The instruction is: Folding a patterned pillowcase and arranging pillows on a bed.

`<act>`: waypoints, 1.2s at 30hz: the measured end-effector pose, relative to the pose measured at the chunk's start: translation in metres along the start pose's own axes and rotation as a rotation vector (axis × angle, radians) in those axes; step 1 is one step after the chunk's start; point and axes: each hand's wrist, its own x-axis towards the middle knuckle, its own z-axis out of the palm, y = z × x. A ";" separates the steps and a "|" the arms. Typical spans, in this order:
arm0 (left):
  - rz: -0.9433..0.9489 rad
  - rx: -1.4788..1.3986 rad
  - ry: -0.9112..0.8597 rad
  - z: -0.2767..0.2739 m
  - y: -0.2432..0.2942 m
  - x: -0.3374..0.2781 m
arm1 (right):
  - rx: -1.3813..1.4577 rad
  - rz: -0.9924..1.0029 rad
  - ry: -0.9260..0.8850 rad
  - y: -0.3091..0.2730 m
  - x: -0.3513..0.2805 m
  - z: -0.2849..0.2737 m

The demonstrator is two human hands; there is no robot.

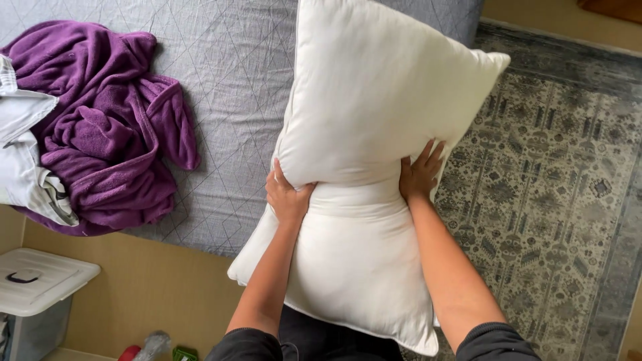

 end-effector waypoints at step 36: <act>-0.253 -0.273 -0.424 -0.154 -0.080 -0.035 | 0.653 -0.325 -0.014 -0.009 -0.207 -0.092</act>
